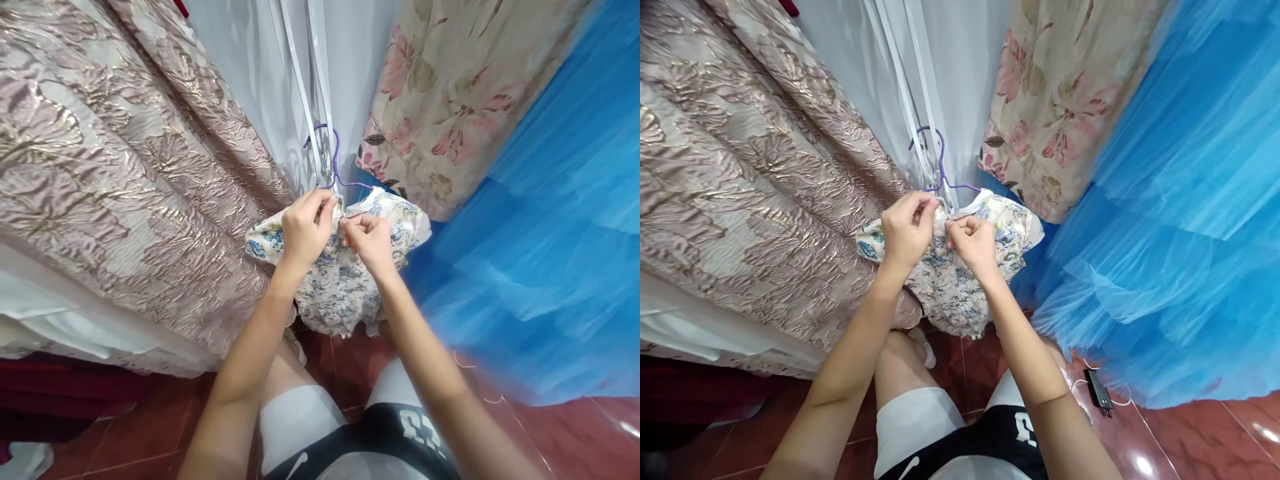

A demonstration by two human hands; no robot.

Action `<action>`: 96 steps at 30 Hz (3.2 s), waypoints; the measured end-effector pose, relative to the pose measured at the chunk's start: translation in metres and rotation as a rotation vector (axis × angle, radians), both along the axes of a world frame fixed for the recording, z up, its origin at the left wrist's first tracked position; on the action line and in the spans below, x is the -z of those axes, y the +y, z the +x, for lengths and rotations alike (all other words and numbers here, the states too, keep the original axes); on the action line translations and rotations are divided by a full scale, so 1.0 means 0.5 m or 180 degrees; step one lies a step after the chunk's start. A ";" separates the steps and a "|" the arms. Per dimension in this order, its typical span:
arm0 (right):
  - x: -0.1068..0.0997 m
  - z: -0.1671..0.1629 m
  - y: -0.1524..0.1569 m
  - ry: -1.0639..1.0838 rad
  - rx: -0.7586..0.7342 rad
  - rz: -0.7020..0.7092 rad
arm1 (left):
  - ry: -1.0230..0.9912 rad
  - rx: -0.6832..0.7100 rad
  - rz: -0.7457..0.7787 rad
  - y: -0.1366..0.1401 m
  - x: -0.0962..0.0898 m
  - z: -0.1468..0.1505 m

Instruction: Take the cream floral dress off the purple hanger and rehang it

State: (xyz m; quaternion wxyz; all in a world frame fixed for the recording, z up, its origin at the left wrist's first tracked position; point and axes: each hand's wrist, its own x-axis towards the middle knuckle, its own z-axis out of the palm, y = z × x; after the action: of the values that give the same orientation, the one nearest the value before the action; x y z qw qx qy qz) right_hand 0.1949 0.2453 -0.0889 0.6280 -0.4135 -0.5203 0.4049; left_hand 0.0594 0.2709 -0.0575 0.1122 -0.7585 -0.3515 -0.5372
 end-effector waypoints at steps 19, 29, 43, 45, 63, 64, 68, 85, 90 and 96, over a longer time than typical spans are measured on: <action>0.155 0.004 -0.129 -0.0398 -0.0219 -0.0932 | -0.1247 -0.0666 -0.0611 0.039 0.286 -0.288; 0.246 0.073 -0.163 -0.0641 -0.0218 -0.1105 | -0.0921 0.1253 -0.1866 -0.120 0.264 0.012; 0.127 0.179 -0.211 -0.0644 -0.1622 -0.1321 | -0.0986 0.2817 -0.3949 -0.176 0.245 0.077; 0.090 0.198 -0.207 -0.0635 -0.1645 -0.1261 | -0.0880 0.3210 -0.4469 -0.189 0.275 0.041; 0.077 0.154 0.105 -0.1503 -0.0049 0.0966 | 0.0486 -0.0568 -0.2238 -0.042 0.188 -0.349; 0.082 0.146 0.122 -0.1677 -0.0047 0.1041 | 0.0708 -0.0770 -0.2189 -0.027 0.180 -0.359; 0.104 0.133 0.129 -0.2173 -0.0149 0.0775 | 0.1236 -0.1402 -0.2089 0.011 0.147 -0.378; 0.100 0.096 -0.016 -0.1869 -0.0862 0.0885 | -0.0180 0.0044 -0.1578 0.067 0.046 -0.206; 0.107 0.107 -0.016 -0.1783 -0.0873 0.0926 | -0.0170 -0.0401 -0.1164 0.085 0.044 -0.208; 0.099 0.112 -0.020 -0.1838 -0.0891 0.0891 | -0.0345 -0.1115 -0.1493 0.089 0.086 -0.291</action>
State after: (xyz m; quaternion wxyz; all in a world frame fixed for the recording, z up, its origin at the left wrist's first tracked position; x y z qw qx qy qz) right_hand 0.2506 0.2354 -0.1387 0.4439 -0.3456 -0.7786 0.2782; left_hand -0.0861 0.3151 -0.1005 0.0059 -0.6616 -0.5971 -0.4536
